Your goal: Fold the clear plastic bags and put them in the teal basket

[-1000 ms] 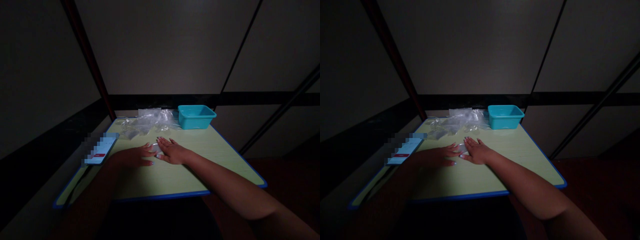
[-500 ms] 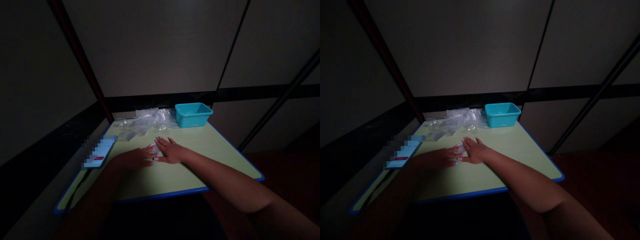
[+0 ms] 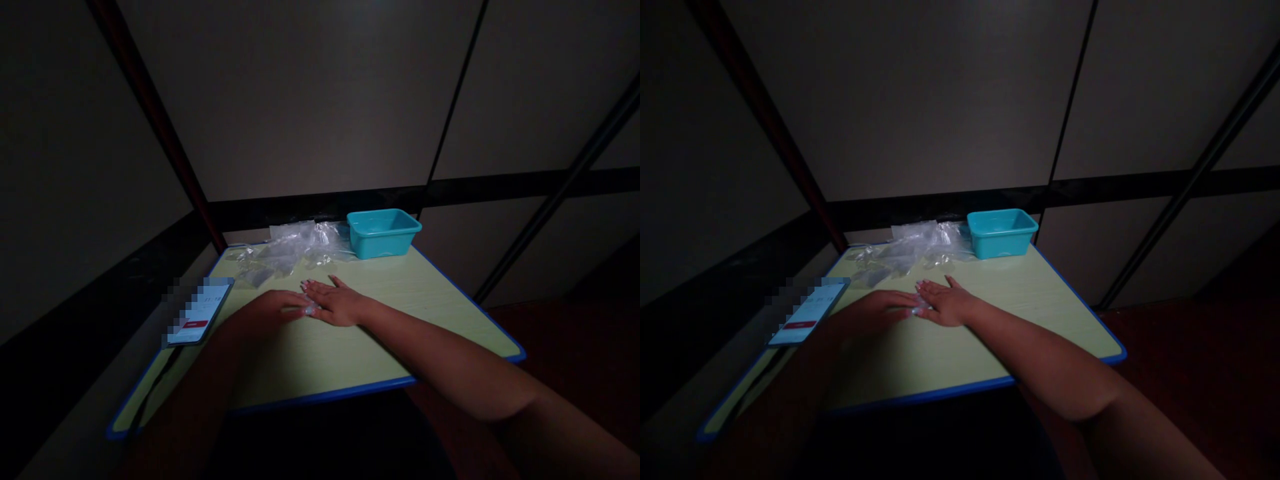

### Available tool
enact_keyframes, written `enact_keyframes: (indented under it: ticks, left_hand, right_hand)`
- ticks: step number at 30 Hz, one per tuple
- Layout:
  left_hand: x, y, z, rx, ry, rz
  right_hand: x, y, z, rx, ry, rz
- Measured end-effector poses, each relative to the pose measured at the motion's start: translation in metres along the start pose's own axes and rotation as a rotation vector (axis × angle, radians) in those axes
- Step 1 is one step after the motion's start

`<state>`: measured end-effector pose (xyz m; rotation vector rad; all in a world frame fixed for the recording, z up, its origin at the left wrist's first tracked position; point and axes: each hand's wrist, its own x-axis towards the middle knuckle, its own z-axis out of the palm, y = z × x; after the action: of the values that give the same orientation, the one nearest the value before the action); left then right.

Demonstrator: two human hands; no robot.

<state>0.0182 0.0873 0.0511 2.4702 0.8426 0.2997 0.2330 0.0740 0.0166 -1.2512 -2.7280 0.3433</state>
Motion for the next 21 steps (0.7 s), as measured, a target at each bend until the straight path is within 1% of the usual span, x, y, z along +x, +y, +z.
enact_keyframes:
  ticks: [3,4,6,9,13,16,18,20,21]
  left_hand:
    - [0.005,-0.001,-0.008,0.121,0.312,-0.069]
    - [0.006,-0.002,-0.009,0.167,0.378,-0.086]
    - [0.008,-0.004,-0.009,0.222,0.443,-0.084]
    - [0.010,-0.006,-0.003,0.214,0.441,-0.020]
    - [0.014,-0.005,0.007,0.133,0.325,0.065]
    - [0.018,-0.006,0.015,0.158,0.295,0.065]
    - [0.021,-0.009,0.021,0.211,0.310,0.045]
    - [0.024,-0.014,0.025,0.256,0.333,0.010]
    - [0.025,-0.016,0.027,0.272,0.342,-0.009]
  right_hand:
    - [0.000,-0.001,0.000,0.002,-0.021,0.008]
    - [0.000,-0.001,-0.001,0.000,-0.022,0.007]
    - [0.001,-0.002,-0.001,-0.004,-0.020,0.003]
    - [0.001,-0.003,-0.002,-0.009,-0.018,0.011]
    - [0.000,-0.004,-0.002,0.012,-0.022,0.024]
    - [0.001,0.001,0.001,0.114,0.017,0.053]
    - [0.003,0.006,0.003,0.198,0.117,0.081]
    - [0.004,0.012,0.003,0.219,0.274,0.117]
    - [0.005,0.014,0.002,0.197,0.355,0.160]
